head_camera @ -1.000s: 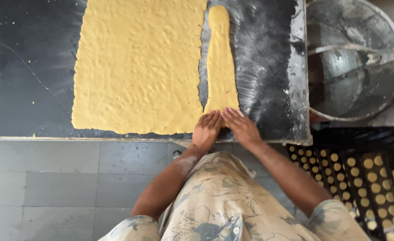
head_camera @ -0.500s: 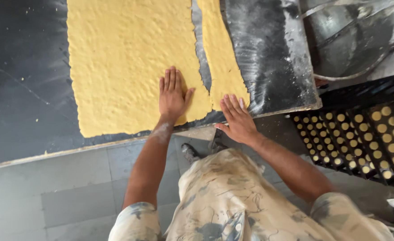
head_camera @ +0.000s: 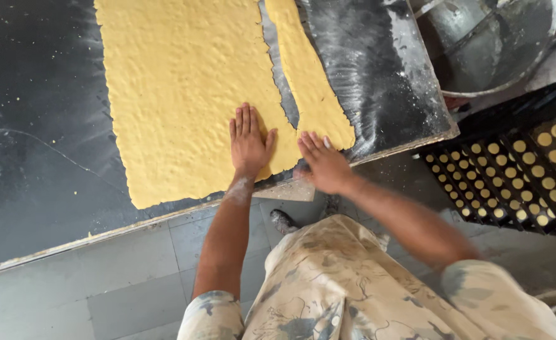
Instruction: The person spreads a large sheet of yellow dough onto a black tabletop by hand, uses a small container of white powder to dust the surface, then rolls a separate piece of dough into a cylinder and uses hands to flatten and shape sections of the dough sheet.
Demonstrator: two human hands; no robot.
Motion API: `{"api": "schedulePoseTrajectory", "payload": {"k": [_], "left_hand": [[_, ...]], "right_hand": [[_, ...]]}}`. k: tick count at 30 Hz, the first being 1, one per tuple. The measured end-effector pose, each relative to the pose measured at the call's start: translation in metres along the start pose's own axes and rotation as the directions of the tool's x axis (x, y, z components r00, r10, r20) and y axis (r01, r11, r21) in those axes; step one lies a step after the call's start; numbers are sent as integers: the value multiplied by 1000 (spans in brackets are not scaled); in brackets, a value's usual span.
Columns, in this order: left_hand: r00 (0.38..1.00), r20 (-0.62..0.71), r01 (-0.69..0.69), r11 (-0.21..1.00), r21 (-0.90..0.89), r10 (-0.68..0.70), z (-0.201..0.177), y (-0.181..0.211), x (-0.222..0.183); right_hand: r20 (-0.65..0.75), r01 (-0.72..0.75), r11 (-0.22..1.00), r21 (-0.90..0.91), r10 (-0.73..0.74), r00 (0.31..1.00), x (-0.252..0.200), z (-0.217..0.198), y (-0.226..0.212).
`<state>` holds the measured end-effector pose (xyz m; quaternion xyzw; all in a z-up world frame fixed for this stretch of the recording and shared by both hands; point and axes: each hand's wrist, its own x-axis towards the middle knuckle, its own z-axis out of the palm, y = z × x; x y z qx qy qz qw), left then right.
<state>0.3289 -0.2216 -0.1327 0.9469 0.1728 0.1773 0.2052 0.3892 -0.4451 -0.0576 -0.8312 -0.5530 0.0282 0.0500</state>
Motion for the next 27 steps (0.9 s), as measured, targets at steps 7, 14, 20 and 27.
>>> {"api": "schedulePoseTrajectory", "payload": {"k": [7, 14, 20, 27], "left_hand": [[1000, 11, 21, 999, 24, -22, 1, 4, 5], [1000, -5, 20, 1000, -2, -20, 3, 0, 2], [998, 30, 56, 997, 52, -57, 5, 5, 0], [999, -19, 48, 998, 47, -47, 4, 12, 2]], "right_hand": [[376, -326, 940, 97, 269, 887, 41, -27, 39], [309, -233, 897, 377, 115, 944, 76, 23, 103], [371, -239, 949, 206, 150, 916, 87, 0, 98], [158, -8, 987, -159, 34, 987, 76, 27, 95]]}}
